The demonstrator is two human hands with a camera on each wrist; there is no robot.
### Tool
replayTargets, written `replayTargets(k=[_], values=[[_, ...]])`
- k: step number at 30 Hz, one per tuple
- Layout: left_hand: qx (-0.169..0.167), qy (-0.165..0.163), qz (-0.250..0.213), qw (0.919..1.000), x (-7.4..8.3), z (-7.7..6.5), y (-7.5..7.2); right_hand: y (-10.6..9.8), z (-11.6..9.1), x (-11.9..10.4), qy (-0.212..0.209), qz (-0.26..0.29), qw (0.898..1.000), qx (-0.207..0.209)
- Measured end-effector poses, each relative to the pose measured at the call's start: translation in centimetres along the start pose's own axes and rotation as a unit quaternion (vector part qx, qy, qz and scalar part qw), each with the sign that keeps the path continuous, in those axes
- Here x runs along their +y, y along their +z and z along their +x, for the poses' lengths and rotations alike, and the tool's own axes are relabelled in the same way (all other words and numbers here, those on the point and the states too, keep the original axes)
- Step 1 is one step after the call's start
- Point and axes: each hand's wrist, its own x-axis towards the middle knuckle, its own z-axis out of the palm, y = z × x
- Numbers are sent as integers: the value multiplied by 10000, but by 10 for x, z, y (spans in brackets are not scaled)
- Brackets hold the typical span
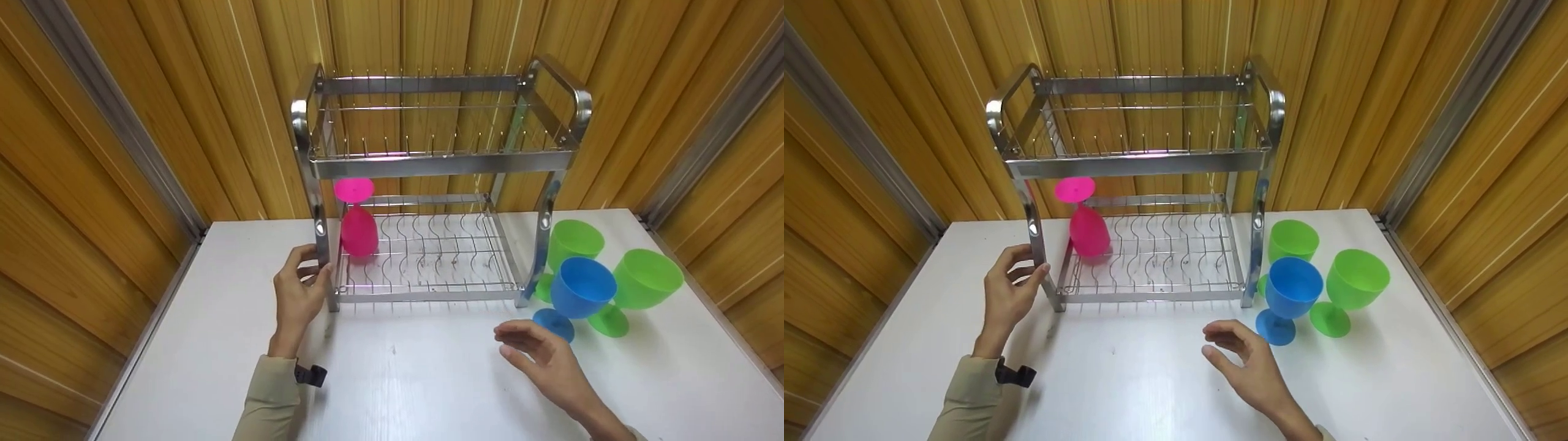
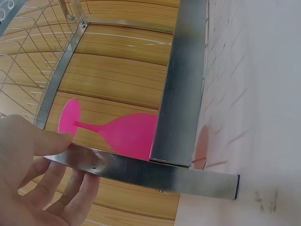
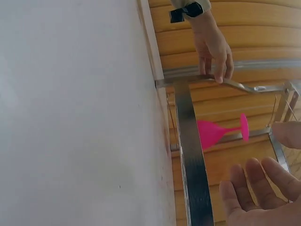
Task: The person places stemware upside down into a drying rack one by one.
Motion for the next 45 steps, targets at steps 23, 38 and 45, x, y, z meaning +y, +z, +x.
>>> replayTargets(k=[23, 38, 45], values=[[-205, -185, -73, 9996, -1, 0, -3, -81, 0, 53, 862, -129, 9723, 2169], [-209, -234, -104, 9995, 1, 1, -1, -78, 33, 58, 1003, -227, 9790, 1759], [-228, -217, -75, 9995, -2, -1, -1, -74, 43, 62, 1309, -33, 9805, 1468]])
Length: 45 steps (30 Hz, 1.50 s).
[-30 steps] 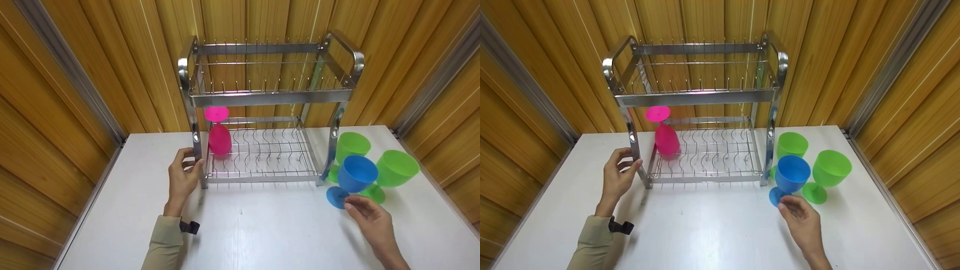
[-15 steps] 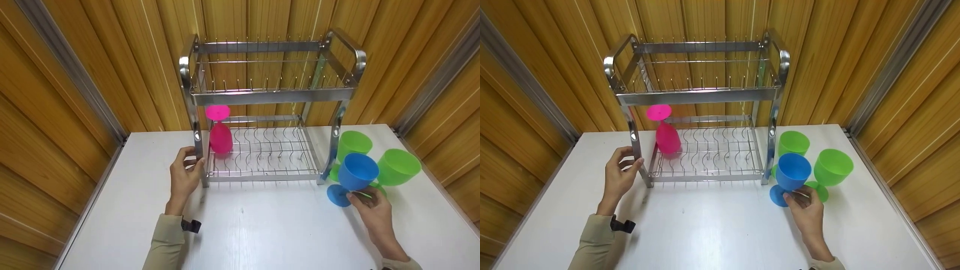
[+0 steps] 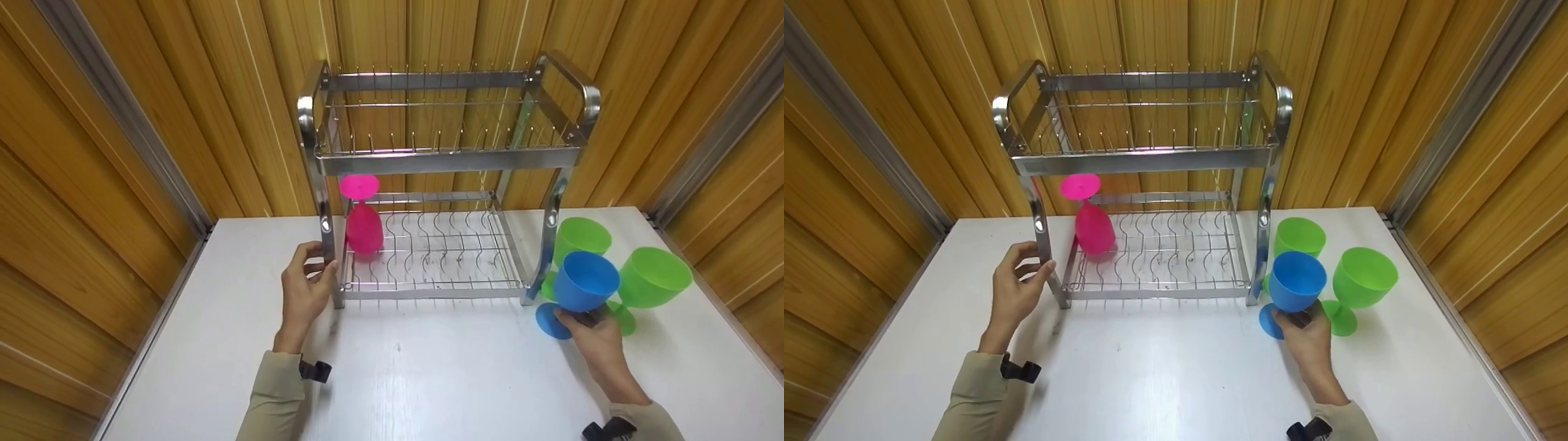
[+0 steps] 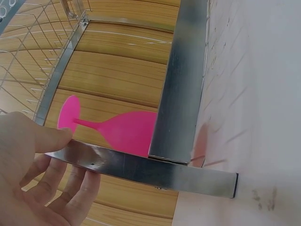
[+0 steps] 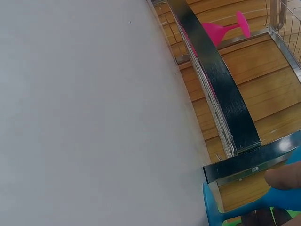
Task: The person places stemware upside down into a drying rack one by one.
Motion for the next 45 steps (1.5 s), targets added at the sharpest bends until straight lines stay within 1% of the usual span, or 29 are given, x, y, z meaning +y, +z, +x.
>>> replayTargets(k=[3, 8, 11, 15, 20, 23, 28, 31, 34, 38, 43, 45], values=[[-28, 4, 40, 10000, -1, -2, 2, 0, 2, 4, -15, -16, 10000, -4], [-30, 24, 243, 9997, -1, -4, 3, 0, 2, 7, -21, -80, 10000, -43], [-49, 99, 298, 9995, -2, -4, 3, -1, 1, 7, 28, -165, 9998, -61], [-46, 167, 327, 9993, -2, -3, 2, -1, 1, 5, -26, -235, 9997, -24], [-57, 77, 388, 9992, 0, -3, 0, -3, -2, -1, -144, -441, 9989, -28], [-64, 3, 414, 9991, 1, -2, -1, -4, -5, -6, -328, -575, 9978, -9], [-58, -5, 440, 9990, 3, 0, -4, -5, -12, -19, -928, -679, 9932, 168], [-6, 17, 489, 9988, 4, 2, -6, -4, -18, -30, -1336, -779, 9874, 336], [40, 50, 563, 9984, 5, 2, -6, -2, -22, -39, -1756, -1008, 9772, 643], [154, 150, 577, 9981, 10, 2, -8, 2, -24, -54, -2319, -1210, 9600, 998], [405, 467, 553, 9966, 22, 2, -9, 9, -26, -82, -3023, -1231, 9387, 1112], [424, 637, 578, 9954, 28, 1, -7, 14, -26, -94, -3346, -1219, 9270, 1174]])
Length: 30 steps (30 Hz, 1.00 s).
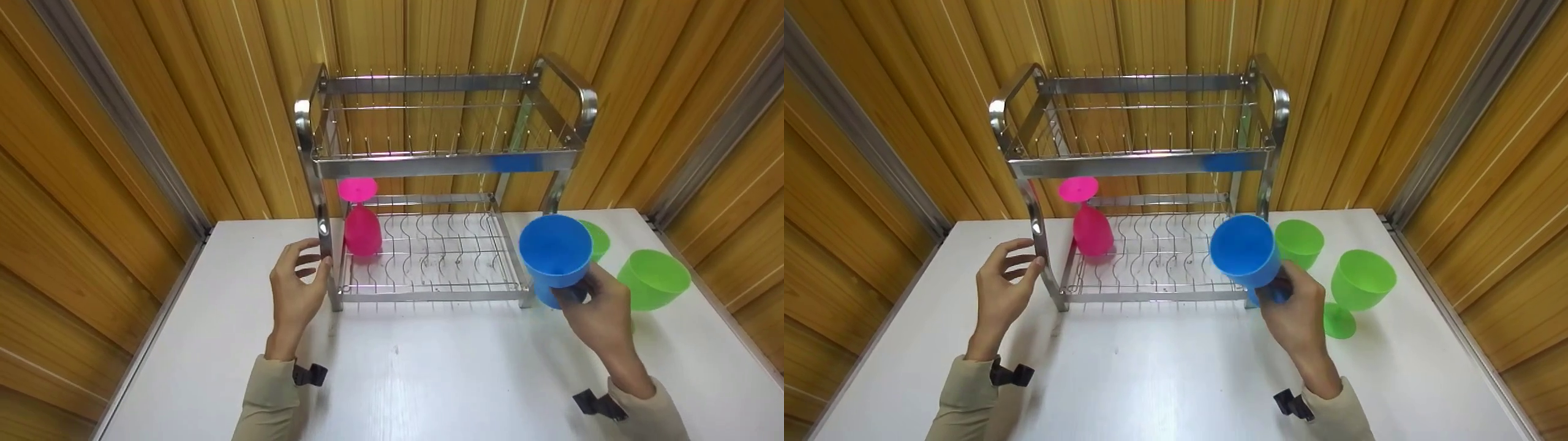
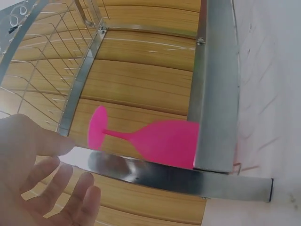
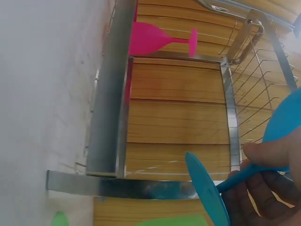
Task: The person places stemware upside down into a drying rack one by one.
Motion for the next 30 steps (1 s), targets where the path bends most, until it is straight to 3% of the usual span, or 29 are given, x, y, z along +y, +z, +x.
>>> replayTargets(k=[5, 15, 23, 30], values=[[-223, 341, -134, 9991, 20, -5, 4, 12, 10, -21, -716, -130, 9971, 210], [-936, 817, -821, 9889, 54, -22, 17, 29, 2, -42, -1183, -901, 9888, 138], [-1771, 1185, -1045, 9714, 66, -43, 35, 47, -13, -46, -1942, -1779, 9644, 222], [-2209, 1316, -982, 9614, 67, -55, 51, 62, -25, -49, -2370, -2186, 9459, 374]])
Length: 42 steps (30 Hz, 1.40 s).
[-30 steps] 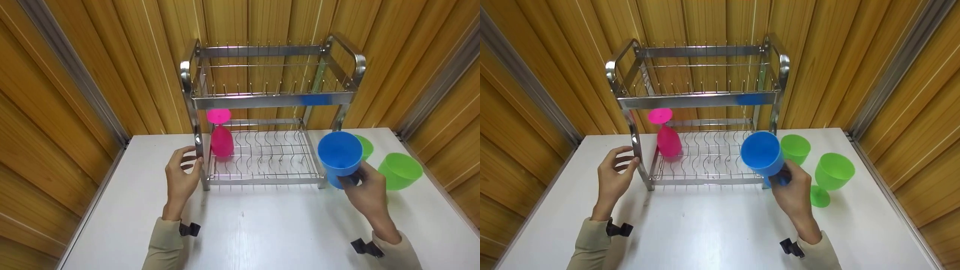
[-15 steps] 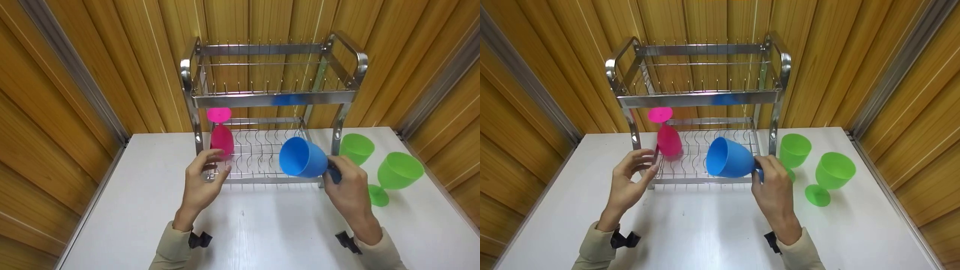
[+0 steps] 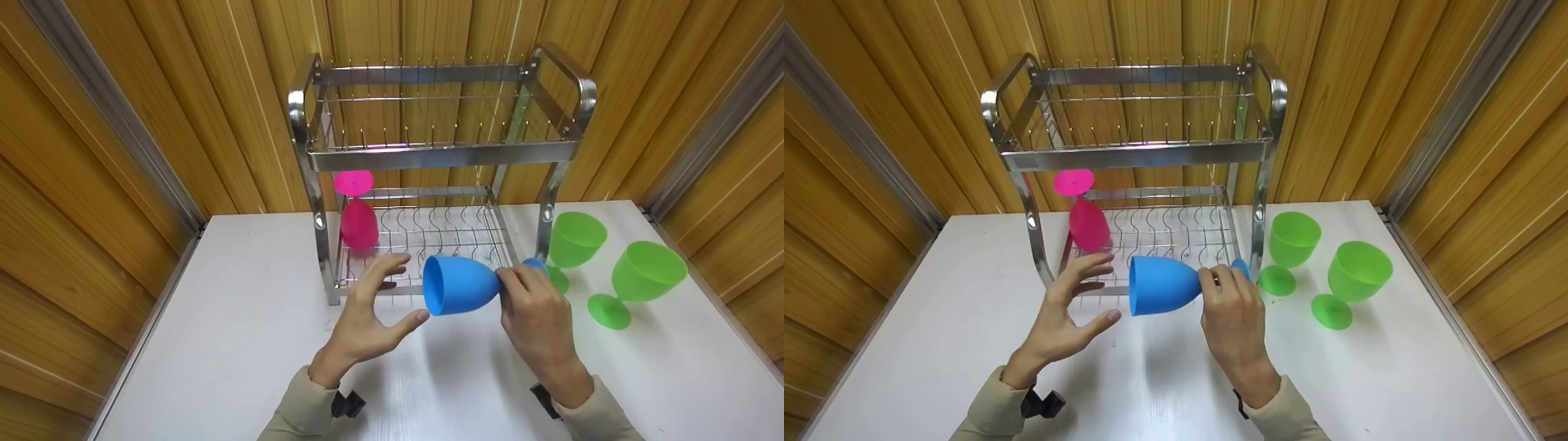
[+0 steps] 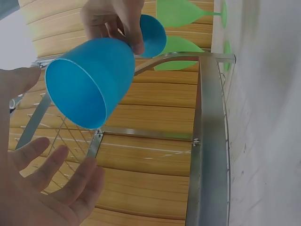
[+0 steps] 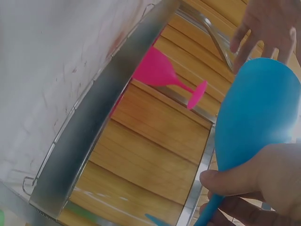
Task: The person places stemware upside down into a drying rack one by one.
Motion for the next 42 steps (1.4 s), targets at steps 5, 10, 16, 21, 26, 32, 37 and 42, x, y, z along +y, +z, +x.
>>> replayTargets(k=[5, 10, 16, 21, 26, 32, 37, 42], values=[[-354, -182, 63, 9992, -3, -3, 10, 5, -4, -7, -245, -361, 9990, 31], [-587, -366, -186, 9974, -8, -4, 16, 7, -7, -13, -329, -388, 9987, -31], [-717, -208, -294, 9968, -13, -5, 20, 7, -10, -16, -351, -473, 9980, -247], [-717, -198, -439, 9963, -16, -6, 20, 7, -10, -18, -399, -564, 9971, -312], [-773, -308, -507, 9952, -18, -6, 19, 7, -10, -19, -422, -546, 9971, -326], [-797, -306, -332, 9958, -19, -5, 14, 9, -10, -19, -420, -406, 9980, -257], [-760, -336, -486, 9954, -21, -2, 4, 10, -11, -22, -574, -224, 9980, -131], [-411, -595, -637, 9953, -22, 0, -8, 9, -11, -24, -665, 345, 9972, 1]])
